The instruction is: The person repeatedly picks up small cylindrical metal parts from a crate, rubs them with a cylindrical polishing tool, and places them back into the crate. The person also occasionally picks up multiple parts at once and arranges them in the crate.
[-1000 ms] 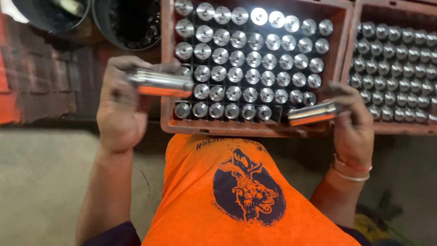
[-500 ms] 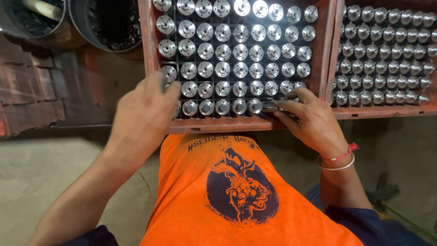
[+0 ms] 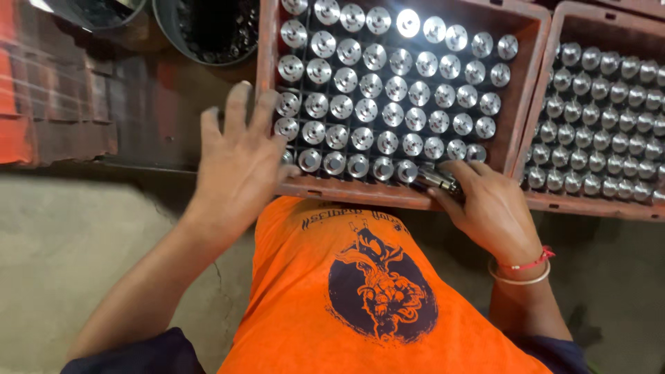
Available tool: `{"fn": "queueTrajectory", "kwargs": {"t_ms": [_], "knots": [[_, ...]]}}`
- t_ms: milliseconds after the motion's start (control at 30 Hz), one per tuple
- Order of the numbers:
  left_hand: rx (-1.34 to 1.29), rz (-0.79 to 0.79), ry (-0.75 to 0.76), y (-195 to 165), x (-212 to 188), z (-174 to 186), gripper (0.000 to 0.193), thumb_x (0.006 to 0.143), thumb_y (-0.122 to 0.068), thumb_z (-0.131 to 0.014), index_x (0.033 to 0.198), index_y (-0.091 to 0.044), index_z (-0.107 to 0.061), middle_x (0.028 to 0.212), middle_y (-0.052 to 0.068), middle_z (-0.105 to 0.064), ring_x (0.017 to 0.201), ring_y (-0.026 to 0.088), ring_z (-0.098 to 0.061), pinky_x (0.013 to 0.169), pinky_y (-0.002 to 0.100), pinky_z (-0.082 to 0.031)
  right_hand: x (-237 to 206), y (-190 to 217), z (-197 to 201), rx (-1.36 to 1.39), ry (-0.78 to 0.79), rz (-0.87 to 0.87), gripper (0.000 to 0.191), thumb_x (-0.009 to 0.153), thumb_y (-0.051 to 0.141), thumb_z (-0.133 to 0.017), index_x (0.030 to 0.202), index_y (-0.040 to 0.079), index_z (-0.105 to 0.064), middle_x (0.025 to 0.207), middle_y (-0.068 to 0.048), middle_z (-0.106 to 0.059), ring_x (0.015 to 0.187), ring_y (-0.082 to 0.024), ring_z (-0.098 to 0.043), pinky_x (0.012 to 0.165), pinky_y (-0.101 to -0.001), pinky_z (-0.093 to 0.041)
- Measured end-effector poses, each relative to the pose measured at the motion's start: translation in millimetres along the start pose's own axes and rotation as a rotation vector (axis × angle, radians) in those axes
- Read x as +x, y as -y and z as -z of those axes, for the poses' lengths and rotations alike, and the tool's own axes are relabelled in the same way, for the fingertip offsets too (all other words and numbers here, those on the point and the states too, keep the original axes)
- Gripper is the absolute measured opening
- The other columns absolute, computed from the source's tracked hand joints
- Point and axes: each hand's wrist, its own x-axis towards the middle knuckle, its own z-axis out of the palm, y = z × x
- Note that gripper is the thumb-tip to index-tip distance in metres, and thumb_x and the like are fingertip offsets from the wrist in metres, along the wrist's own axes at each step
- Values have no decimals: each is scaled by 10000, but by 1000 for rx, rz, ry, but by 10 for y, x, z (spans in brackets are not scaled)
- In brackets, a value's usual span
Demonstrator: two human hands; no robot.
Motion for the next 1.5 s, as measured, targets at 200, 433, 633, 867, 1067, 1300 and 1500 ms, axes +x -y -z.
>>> {"fn": "queueTrajectory", "kwargs": {"t_ms": [200, 433, 633, 867, 1067, 1300, 1500], "knots": [[178, 103, 155, -44, 54, -185, 224, 704, -321, -790, 718, -97, -776, 1615, 119, -419, 1495, 406, -246, 1012, 657, -340, 68, 69, -17, -2, -17, 38, 221, 825, 252, -812, 949, 88, -735, 810, -138, -627, 681, -348, -640, 592, -460, -501], [129, -3, 178, 8, 88, -143, 153, 710, -225, -757, 742, -77, -778, 1550, 180, -483, 1513, 406, -243, 1094, 666, -298, 177, 113, -201, 7, -98, 102, 349, 772, 332, -858, 935, 45, -744, 816, -130, -600, 786, -357, -614, 656, -469, -489], [-277, -28, -12, 293, -150, 478, 409, 896, -342, -727, 1150, -23, -702, 1428, 193, -606, 1411, 412, -495, 1127, 609, -363, 182, 31, -438, 143, -110, 98, 331, 791, 234, -854, 1016, 13, -754, 904, -158, -562, 871, -359, -555, 733, -465, -454], [-1487, 227, -83, 204, 111, 237, 373, 1104, -405, -546, 1334, -112, -558, 1120, 100, -685, 999, 257, -674, 889, 397, -568, 108, -154, -203, 543, -197, 83, 206, 973, 157, -716, 1143, 40, -713, 1107, -132, -601, 1052, -259, -598, 881, -405, -505], [-474, 61, -157, -15, 65, 180, 510, 968, -280, -664, 1282, 80, -485, 1018, 193, -670, 790, 369, -674, 630, 428, -553, 131, -104, -214, 1247, -90, -211, 356, 906, 302, -706, 1124, 48, -581, 1083, -121, -679, 969, -271, -671, 756, -410, -579], [-247, -127, 162, -15, 43, 189, 148, 837, -76, -678, 960, -41, -606, 971, 129, -615, 950, 323, -650, 724, 432, -551, 130, 105, -107, 180, -99, 80, 314, 818, 278, -846, 989, 51, -714, 920, -117, -699, 759, -297, -687, 646, -391, -527], [-222, -168, 152, 34, 5, 138, 202, 750, -116, -681, 920, -18, -634, 1036, 181, -630, 962, 356, -614, 753, 440, -548, 160, 182, -152, 283, -71, 65, 212, 863, 187, -817, 1019, 69, -737, 877, -83, -651, 740, -271, -674, 652, -390, -527]]}}
